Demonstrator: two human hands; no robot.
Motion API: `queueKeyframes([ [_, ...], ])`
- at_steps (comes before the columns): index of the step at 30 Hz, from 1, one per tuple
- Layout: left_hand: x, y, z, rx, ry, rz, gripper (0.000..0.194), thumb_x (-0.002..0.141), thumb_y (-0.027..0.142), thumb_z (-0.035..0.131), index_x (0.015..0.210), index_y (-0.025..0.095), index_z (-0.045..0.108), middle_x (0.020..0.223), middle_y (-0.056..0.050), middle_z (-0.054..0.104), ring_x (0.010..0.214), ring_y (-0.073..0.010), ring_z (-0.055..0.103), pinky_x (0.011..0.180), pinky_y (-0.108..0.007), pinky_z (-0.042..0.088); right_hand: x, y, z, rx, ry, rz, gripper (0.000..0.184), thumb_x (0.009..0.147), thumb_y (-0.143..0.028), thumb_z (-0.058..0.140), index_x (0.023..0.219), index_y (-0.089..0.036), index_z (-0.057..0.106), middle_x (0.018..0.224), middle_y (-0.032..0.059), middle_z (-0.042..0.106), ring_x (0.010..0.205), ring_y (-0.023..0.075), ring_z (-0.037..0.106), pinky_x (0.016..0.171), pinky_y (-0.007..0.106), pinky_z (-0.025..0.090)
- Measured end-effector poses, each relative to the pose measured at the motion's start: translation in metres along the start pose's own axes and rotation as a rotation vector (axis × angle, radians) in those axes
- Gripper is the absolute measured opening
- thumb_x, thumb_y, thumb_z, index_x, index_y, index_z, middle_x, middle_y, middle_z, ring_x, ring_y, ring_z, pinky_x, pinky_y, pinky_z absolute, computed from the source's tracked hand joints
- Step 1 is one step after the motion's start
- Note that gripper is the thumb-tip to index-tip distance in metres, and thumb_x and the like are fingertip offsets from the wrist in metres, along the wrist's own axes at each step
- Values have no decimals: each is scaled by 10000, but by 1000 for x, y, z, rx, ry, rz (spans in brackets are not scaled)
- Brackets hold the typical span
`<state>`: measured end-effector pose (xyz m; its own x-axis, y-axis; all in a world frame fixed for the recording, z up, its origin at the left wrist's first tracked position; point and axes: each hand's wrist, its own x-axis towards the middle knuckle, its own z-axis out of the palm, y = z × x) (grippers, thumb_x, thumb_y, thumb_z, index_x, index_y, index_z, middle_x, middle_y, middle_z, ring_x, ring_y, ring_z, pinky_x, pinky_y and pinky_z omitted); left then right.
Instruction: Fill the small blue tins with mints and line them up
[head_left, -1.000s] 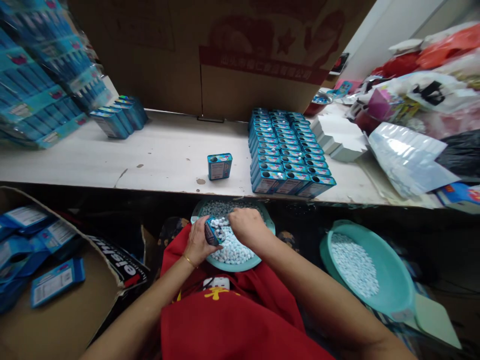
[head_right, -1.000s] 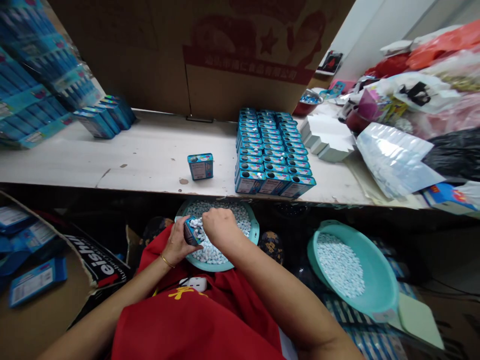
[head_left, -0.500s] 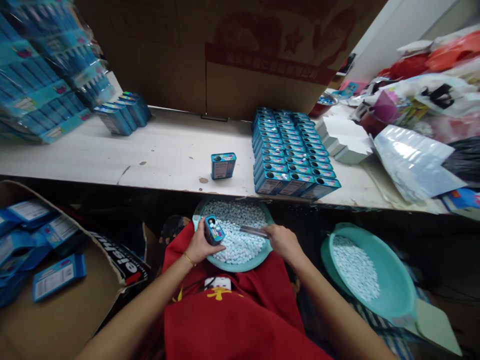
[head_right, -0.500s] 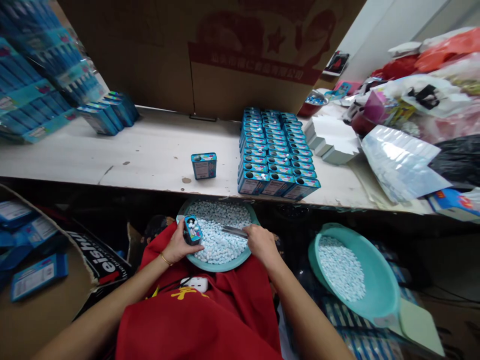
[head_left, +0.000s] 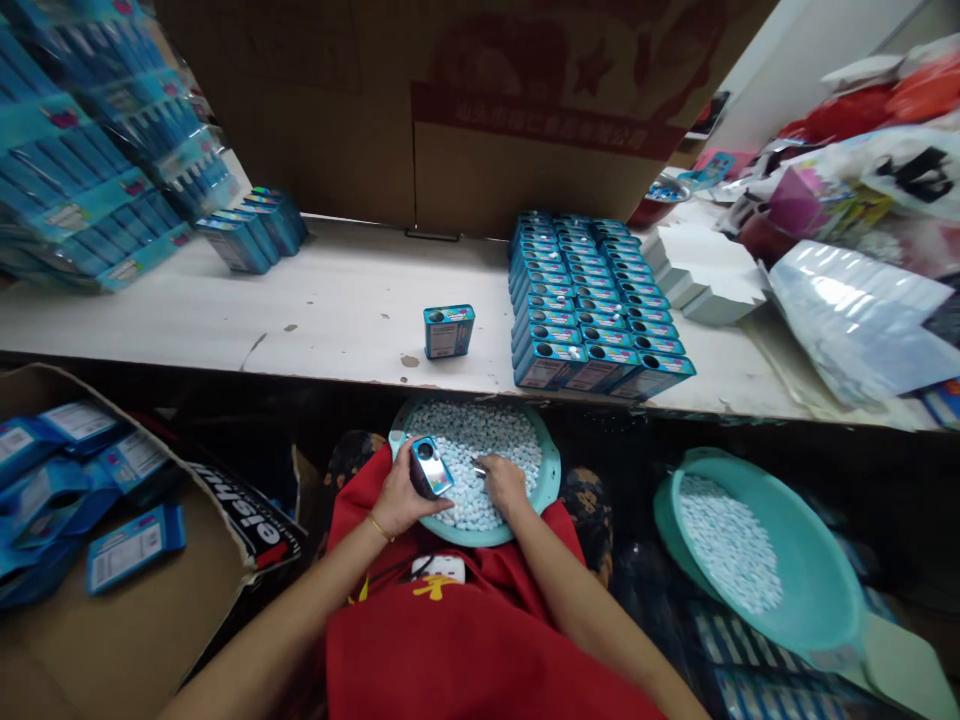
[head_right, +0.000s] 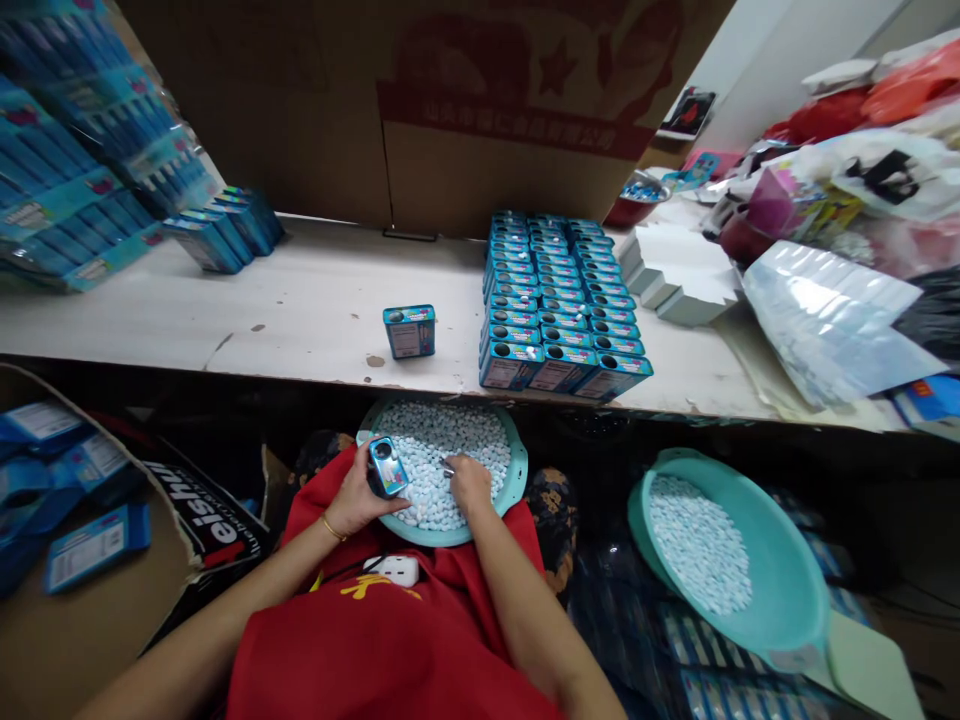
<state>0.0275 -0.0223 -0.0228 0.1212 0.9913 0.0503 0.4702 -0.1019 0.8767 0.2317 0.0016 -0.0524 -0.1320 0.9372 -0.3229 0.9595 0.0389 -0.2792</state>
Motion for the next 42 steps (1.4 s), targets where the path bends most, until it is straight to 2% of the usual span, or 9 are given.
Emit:
queueKeyframes([
  [4,-3,-6,-11,79,34,50,916,441,416,724,1189,195,243,1160,-111,427,1082,-263,434,918,-435,350,4,15,1,260,32,-17,306,798,-216,377,993,-215,613,1016,31,620,938,146,540,766,236,395],
  [9,-2,-14,-12,180,106,207,873,454,397,715,1185,194,284,1155,-105,427,1084,-260,417,918,-437,349,-15,28,-46,368,108,-104,282,778,-220,409,943,-178,634,945,45,643,879,146,558,744,239,408],
  [14,2,-9,-1,294,107,299,847,488,379,689,1207,187,285,1152,-104,430,1087,-276,405,928,-451,336,-36,-2,-104,165,69,-192,325,785,-175,367,982,-250,615,936,18,633,874,133,546,718,213,384],
  [18,3,-4,2,358,82,230,884,480,375,699,1226,195,260,1182,-108,407,1104,-287,378,912,-451,343,-46,-35,-125,-141,-10,-179,384,771,-135,349,1029,-316,569,924,11,608,858,143,543,669,224,365],
  [22,2,-3,1,389,68,218,882,479,383,702,1226,207,267,1191,-109,402,1112,-297,368,901,-463,338,-53,-55,-129,-298,-10,-194,383,793,-139,316,1073,-295,526,944,39,581,830,146,542,637,231,361],
  [25,2,-3,0,387,67,227,885,476,395,701,1226,208,270,1193,-109,402,1116,-298,370,903,-459,336,-58,-56,-131,-328,14,-207,369,804,-149,300,1074,-273,519,933,53,575,834,149,537,631,231,361],
  [31,0,-1,-5,381,143,263,875,484,414,688,1218,183,271,1175,-113,423,1095,-283,397,912,-442,341,-68,-23,-130,-211,52,-145,382,789,-164,329,1078,-327,518,945,2,584,840,133,543,611,213,347],
  [37,6,9,-16,513,220,271,661,604,315,607,1195,203,333,1183,-110,433,1126,-292,368,940,-453,292,-70,9,-107,-142,23,-15,372,802,-178,321,1065,-323,540,991,1,595,883,141,544,661,214,347],
  [42,13,13,-35,474,394,279,824,515,383,685,1210,187,288,1171,-122,411,1102,-292,380,943,-435,302,-71,21,-87,-87,15,8,380,806,-174,307,1068,-300,551,1005,17,599,897,151,547,685,218,357],
])
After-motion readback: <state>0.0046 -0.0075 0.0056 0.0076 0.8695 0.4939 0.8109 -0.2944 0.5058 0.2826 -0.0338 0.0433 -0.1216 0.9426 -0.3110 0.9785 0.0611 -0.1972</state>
